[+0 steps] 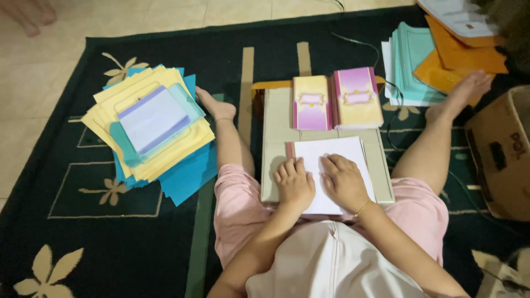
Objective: Folding paper sheets and inserting them into decorative paper sleeves.
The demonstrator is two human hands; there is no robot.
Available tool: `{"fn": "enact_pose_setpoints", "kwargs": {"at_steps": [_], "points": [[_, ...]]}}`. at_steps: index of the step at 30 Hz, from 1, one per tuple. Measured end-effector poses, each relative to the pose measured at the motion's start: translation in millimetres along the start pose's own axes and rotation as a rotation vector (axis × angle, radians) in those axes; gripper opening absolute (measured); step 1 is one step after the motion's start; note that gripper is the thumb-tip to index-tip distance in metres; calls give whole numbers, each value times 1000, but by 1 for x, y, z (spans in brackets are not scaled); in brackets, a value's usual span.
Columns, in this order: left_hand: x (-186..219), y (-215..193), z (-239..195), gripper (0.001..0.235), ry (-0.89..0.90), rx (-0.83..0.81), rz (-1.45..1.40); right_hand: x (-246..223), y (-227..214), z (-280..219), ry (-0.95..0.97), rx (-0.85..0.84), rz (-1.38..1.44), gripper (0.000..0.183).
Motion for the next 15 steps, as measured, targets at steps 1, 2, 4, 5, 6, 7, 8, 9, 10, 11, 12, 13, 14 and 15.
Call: {"fn": "enact_pose_setpoints", "kwargs": {"at_steps": [1,2,4,5,6,7,8,9,10,11,12,13,14,15], "points": [[0,-3,-2,54,3,-10,-1,1,-7,-10,8,-7,2,47],[0,-7,-5,52,19,20,-21,4,-11,-20,45,-134,25,57],[0,-10,-6,51,39,45,-43,12,-12,-39,88,-263,49,66],[-1,-8,-6,52,31,37,-43,17,-8,-49,131,-280,31,69],[-2,-7,-5,52,21,33,-43,23,-4,-57,171,-296,11,72],[-1,-10,-4,52,23,30,-44,18,-5,-60,174,-298,10,72],[-1,-12,-5,57,24,-24,-57,12,-4,-65,118,-360,-25,71],[0,-14,-5,61,25,-79,-70,6,-3,-69,62,-421,-59,69],[1,-16,-7,61,28,-84,-69,3,-2,-60,68,-422,-57,69],[2,-18,-8,62,26,-110,-52,0,0,-51,20,-447,-54,69],[2,-20,-9,62,24,-133,-33,-4,1,-40,-30,-467,-51,68],[0,-20,-8,62,27,-134,-31,-4,1,-23,-27,-466,-49,68],[0,-18,-7,63,30,-135,-36,-3,0,-5,-13,-448,-12,71],[-1,-17,-6,64,33,-137,-41,-2,-2,13,1,-430,26,74]]}}
Point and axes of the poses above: each hand's wrist, its own z-axis towards the middle knuckle, its own y-axis out of the palm, x = y × z, the point moved 2 cm from there along z, towards the middle knuckle, and after that the axes turned 15 degrees about -x, right-handed, at the moved point
